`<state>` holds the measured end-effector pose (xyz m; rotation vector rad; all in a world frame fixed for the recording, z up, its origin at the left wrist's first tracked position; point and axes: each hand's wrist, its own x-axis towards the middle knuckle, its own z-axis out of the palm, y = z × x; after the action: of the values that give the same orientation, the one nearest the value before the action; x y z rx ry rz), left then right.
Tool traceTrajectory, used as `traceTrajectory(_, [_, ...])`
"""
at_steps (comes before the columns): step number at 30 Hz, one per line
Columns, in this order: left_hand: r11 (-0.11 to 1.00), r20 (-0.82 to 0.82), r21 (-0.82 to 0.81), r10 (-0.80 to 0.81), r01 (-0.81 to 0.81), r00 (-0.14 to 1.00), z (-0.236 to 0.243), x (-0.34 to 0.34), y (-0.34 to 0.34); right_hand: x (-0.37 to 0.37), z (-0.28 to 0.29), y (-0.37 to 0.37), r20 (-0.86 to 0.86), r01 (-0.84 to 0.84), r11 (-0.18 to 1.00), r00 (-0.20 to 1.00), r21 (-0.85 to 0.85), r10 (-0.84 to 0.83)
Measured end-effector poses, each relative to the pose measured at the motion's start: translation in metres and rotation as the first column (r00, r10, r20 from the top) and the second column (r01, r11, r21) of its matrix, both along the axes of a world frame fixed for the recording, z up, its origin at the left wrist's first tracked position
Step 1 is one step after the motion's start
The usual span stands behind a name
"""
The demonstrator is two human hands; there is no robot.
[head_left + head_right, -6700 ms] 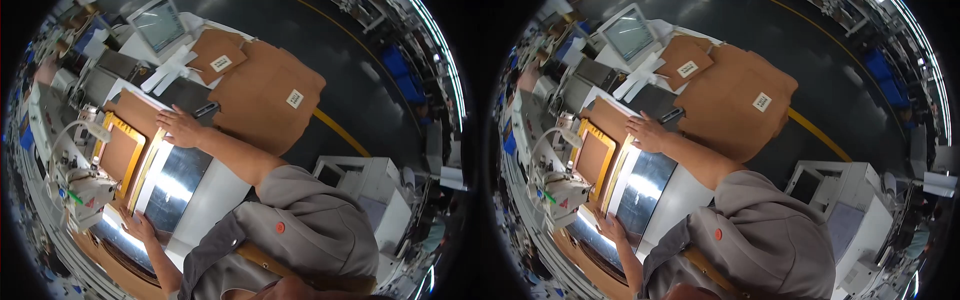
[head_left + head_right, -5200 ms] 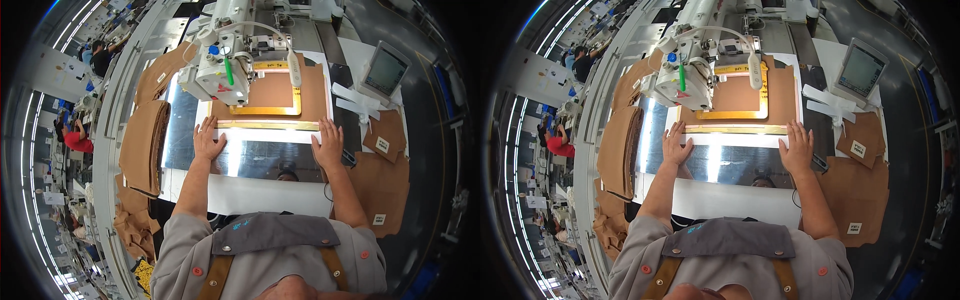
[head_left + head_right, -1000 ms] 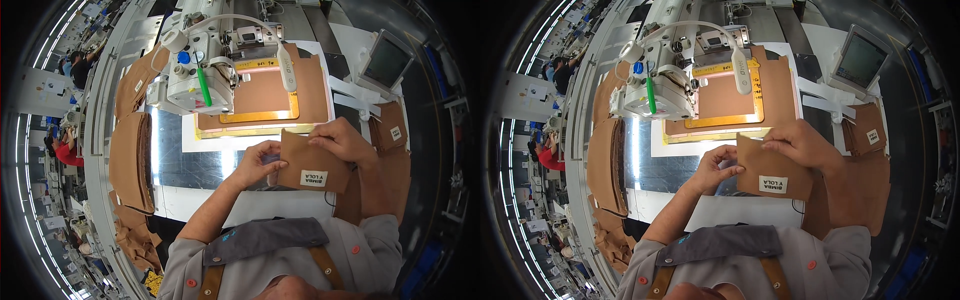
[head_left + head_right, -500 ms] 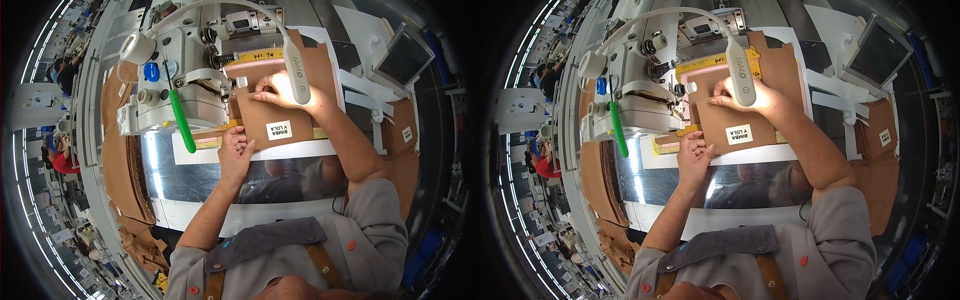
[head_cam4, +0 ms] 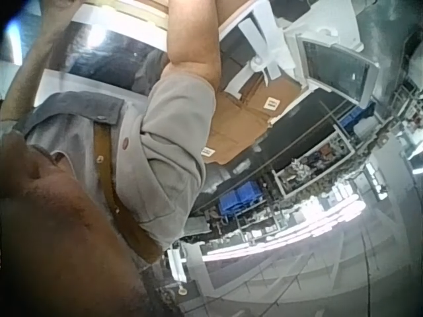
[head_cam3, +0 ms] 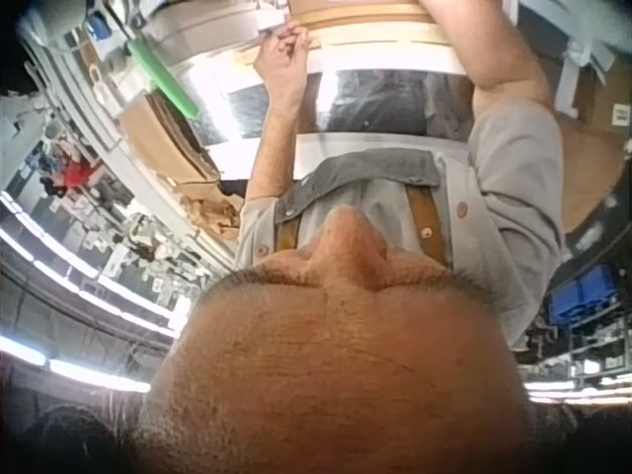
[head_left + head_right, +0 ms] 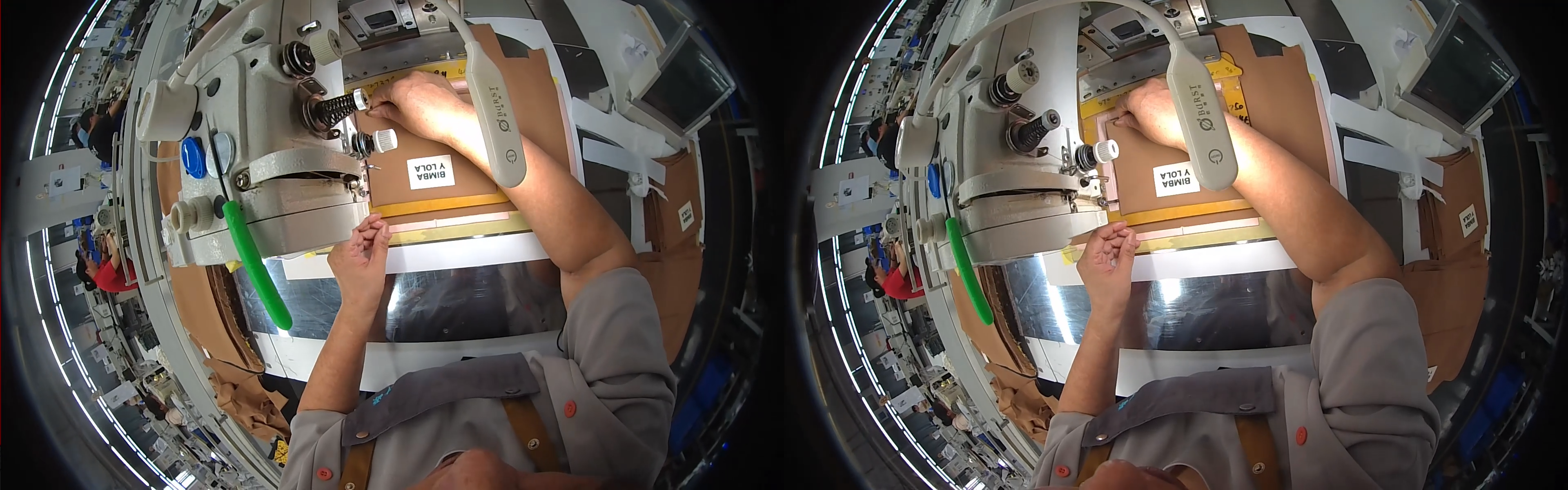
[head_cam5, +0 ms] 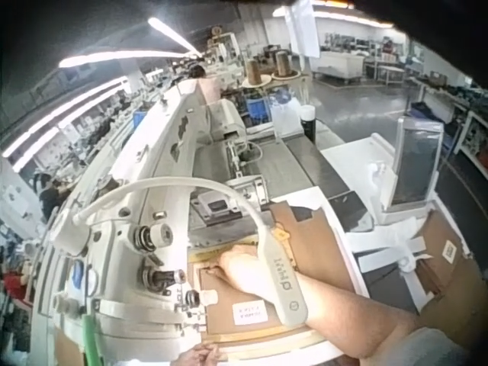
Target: Operating an industrial sewing machine to attach or stitch leather patches onto fabric or larger leather pieces.
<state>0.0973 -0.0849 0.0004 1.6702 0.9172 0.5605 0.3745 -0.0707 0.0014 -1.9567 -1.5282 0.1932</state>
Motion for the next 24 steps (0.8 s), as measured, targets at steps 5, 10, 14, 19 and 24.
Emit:
traceTrajectory(5, [0.831,-0.283,0.513,-0.073,0.215,0.956,0.01,0.003,0.01,0.006,-0.004,0.007,0.117,-0.024,0.998,0.993,-0.056,0.031])
traceTrajectory(10, [0.452,-0.473,0.78,-0.027,0.433,0.881,-0.003,0.001,0.029,0.005,-0.005,0.009,0.147,-0.032,0.999,0.989,-0.018,0.034])
traceTrajectory(14, [0.382,-0.464,0.813,-0.033,0.44,0.885,0.003,0.006,0.033,0.0,-0.007,0.008,0.155,-0.017,0.999,0.988,-0.033,0.022])
traceTrajectory(19, [0.384,-0.522,0.768,-0.09,0.513,0.848,0.007,0.009,0.039,-0.004,-0.019,0.006,0.196,0.005,1.0,0.98,0.02,-0.009])
traceTrajectory(24, [0.345,-0.469,0.811,-0.099,0.472,0.878,0.001,0.012,0.043,-0.009,-0.021,0.006,0.326,-0.017,0.991,0.945,0.134,-0.028])
